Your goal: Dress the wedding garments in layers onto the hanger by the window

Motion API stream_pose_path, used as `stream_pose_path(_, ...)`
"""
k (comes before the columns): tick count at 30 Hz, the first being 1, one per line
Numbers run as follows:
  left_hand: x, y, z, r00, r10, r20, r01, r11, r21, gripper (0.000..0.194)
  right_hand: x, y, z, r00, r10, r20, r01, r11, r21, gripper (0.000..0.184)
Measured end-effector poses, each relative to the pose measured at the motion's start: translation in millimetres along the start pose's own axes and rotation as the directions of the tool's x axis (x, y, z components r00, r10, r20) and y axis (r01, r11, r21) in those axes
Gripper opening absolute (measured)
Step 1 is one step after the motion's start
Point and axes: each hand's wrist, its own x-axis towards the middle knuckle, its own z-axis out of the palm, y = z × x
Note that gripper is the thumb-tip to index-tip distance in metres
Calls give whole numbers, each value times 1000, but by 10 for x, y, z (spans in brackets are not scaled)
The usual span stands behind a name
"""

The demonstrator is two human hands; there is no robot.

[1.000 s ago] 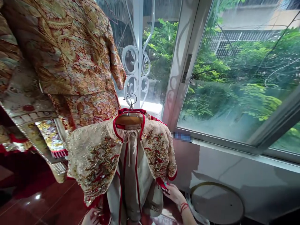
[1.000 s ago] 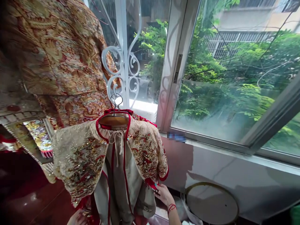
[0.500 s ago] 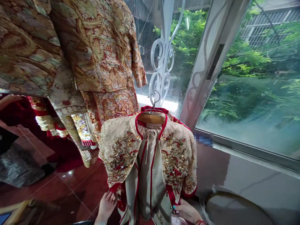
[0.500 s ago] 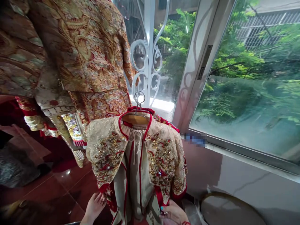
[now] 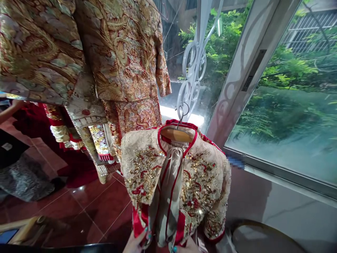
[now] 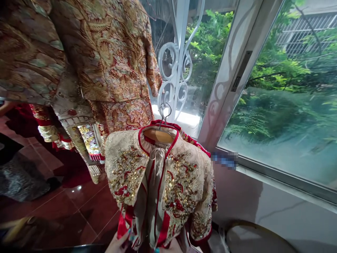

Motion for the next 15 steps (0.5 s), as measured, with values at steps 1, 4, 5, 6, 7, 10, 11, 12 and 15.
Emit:
stream_pose_path(1,-104,-116,125,1000,17,5,-17,1000,5,41,-4,42,172,999,-16,-29,17,999,46,53)
stream_pose_path(4,-322,-268,461,997,73,2,-73,997,34,47,-34,82,522,988,-27,-150,48,989,137,57)
stream_pose_path(5,-366,-257,541,995,95,-4,-95,994,49,48,-47,65,576,983,-26,-181,52,988,144,58)
stream_pose_path(6,-399,-225,602,993,119,-10,-118,991,64,49,-61,35,604,979,-24,-202,54,988,144,59)
stream_pose_path(7,-425,-180,647,991,134,-10,-133,988,78,49,-73,-2,613,976,-27,-214,59,988,142,61)
stream_pose_path(10,-495,-53,728,994,99,36,-103,989,107,46,-88,-108,589,970,-47,-240,83,986,142,63)
stream_pose_path(11,-521,-30,749,996,70,55,-76,991,106,45,-84,-131,576,965,-64,-255,103,984,145,63)
stream_pose_path(12,-549,-20,772,997,47,67,-53,994,97,44,-78,-145,565,960,-80,-270,123,981,147,63)
stream_pose_path(15,-623,-45,840,999,1,46,-3,999,36,40,-53,-154,533,943,-94,-318,150,977,155,71)
